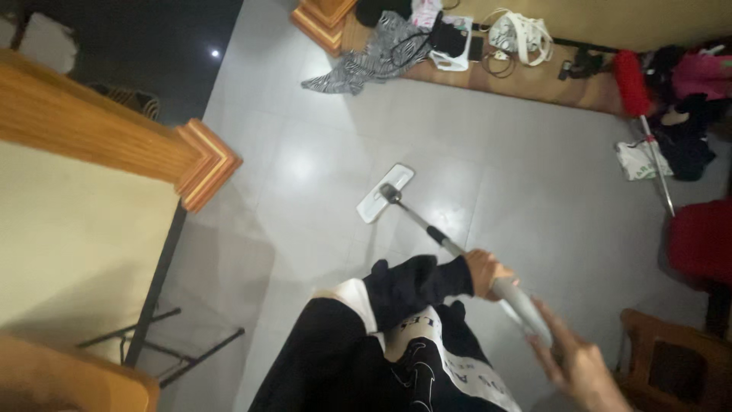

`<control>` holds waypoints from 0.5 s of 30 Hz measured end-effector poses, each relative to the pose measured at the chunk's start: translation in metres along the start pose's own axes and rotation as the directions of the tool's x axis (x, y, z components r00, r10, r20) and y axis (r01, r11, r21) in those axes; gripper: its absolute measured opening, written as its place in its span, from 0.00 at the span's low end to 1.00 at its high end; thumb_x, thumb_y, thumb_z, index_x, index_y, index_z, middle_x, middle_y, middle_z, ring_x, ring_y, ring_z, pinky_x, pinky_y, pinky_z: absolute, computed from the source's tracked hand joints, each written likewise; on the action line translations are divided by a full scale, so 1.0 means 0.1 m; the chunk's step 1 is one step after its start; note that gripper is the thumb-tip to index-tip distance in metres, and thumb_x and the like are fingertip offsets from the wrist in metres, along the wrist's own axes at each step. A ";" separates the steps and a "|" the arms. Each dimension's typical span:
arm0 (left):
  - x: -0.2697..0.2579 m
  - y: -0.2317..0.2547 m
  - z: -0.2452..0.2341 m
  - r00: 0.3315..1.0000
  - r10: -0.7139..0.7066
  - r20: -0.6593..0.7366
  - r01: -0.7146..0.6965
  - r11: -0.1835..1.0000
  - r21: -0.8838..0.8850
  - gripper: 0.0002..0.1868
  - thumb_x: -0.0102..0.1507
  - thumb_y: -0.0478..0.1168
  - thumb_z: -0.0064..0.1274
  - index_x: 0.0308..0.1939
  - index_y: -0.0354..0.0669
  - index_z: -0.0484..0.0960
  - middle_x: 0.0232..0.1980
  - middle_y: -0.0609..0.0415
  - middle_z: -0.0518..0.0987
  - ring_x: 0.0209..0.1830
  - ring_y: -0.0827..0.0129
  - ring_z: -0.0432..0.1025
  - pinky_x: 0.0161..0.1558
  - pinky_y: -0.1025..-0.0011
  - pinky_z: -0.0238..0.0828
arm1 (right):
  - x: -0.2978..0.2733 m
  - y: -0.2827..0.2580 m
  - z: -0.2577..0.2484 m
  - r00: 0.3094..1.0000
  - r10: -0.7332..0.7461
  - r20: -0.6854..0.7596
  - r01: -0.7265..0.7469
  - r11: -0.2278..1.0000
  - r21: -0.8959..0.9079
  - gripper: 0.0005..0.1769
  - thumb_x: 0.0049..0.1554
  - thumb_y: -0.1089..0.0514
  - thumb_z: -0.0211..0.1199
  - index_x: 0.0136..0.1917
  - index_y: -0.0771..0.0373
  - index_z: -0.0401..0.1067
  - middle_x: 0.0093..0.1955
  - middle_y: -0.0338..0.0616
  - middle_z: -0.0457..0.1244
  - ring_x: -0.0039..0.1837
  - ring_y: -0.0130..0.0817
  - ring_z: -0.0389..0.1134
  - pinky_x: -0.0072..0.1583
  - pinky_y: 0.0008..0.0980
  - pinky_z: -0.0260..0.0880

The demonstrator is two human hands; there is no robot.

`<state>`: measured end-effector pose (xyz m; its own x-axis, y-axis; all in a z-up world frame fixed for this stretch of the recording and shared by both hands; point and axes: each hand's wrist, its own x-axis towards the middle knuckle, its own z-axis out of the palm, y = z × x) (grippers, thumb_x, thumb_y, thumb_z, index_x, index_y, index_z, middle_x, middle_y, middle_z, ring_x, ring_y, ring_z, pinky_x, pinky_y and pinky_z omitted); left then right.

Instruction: The person mops the floor in a room using a spray mop, moving the mop head back and forth across the tiles.

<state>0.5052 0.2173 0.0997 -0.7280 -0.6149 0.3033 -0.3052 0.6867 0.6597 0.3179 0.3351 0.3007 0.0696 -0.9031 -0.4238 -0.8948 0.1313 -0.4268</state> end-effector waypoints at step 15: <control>-1.20 -0.57 -0.27 0.905 0.138 0.402 -0.155 0.988 0.010 0.18 0.45 0.55 0.65 0.30 0.51 0.81 0.26 0.53 0.81 0.25 0.55 0.78 0.30 0.55 0.75 | -0.15 -0.49 2.28 0.939 0.250 -0.237 -0.164 0.929 0.331 0.37 0.50 0.51 0.71 0.72 0.43 0.64 0.53 0.58 0.72 0.60 0.50 0.73 0.59 0.44 0.76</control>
<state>0.6260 0.2414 0.0439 -0.9478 -0.3062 0.0892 -0.1950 0.7778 0.5975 0.4611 0.4361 0.1456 -0.2629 -0.9120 -0.3148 -0.6967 0.4052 -0.5919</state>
